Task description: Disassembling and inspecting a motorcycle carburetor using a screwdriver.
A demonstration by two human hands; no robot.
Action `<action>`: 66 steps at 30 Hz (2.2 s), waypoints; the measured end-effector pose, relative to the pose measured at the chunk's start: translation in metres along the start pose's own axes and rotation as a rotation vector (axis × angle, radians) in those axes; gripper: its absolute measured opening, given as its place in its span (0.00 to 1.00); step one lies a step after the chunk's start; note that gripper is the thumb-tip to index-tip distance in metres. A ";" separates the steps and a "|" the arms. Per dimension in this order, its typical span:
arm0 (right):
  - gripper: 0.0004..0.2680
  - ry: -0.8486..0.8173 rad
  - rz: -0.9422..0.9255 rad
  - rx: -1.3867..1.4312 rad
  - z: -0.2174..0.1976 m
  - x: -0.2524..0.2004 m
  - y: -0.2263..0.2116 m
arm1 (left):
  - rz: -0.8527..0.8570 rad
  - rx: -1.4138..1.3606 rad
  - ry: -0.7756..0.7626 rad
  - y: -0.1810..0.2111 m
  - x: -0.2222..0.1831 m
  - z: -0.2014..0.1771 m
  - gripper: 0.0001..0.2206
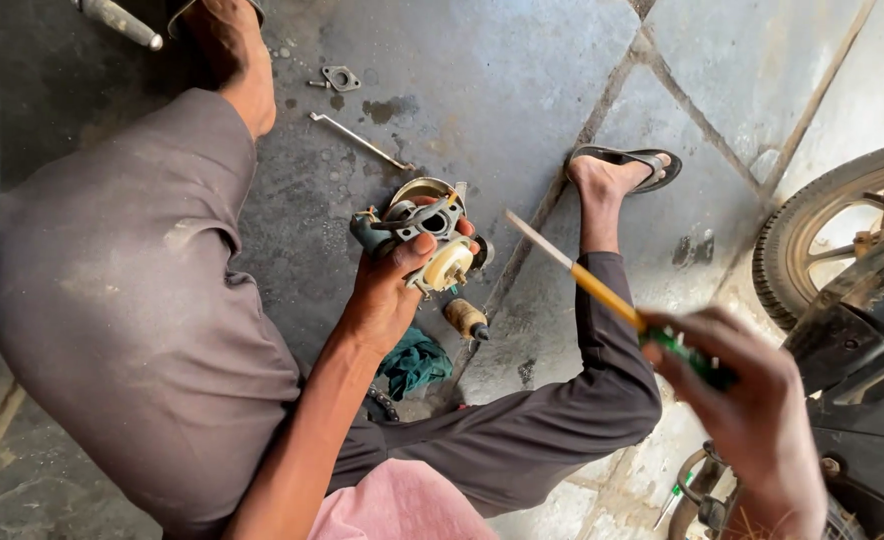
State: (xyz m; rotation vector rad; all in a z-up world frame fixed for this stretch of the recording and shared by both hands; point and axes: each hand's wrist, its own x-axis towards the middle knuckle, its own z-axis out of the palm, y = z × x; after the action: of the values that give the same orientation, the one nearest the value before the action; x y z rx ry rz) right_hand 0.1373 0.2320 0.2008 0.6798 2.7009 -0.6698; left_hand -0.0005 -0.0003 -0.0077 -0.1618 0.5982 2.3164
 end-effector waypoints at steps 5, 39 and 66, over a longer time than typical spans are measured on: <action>0.13 0.033 0.099 -0.032 0.019 -0.051 -0.014 | 0.015 0.019 0.005 0.000 0.001 -0.001 0.30; 0.12 0.110 0.148 0.135 0.045 -0.061 -0.029 | 0.050 0.126 -0.006 -0.004 -0.001 -0.002 0.26; 0.14 0.156 0.199 0.157 0.085 -0.090 -0.031 | 0.074 0.371 0.008 0.029 -0.015 0.024 0.25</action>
State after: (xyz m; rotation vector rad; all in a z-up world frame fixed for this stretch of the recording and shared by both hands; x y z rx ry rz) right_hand 0.2106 0.1319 0.1727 1.0657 2.6892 -0.8138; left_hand -0.0081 -0.0168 0.0290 0.0263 1.0389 2.2294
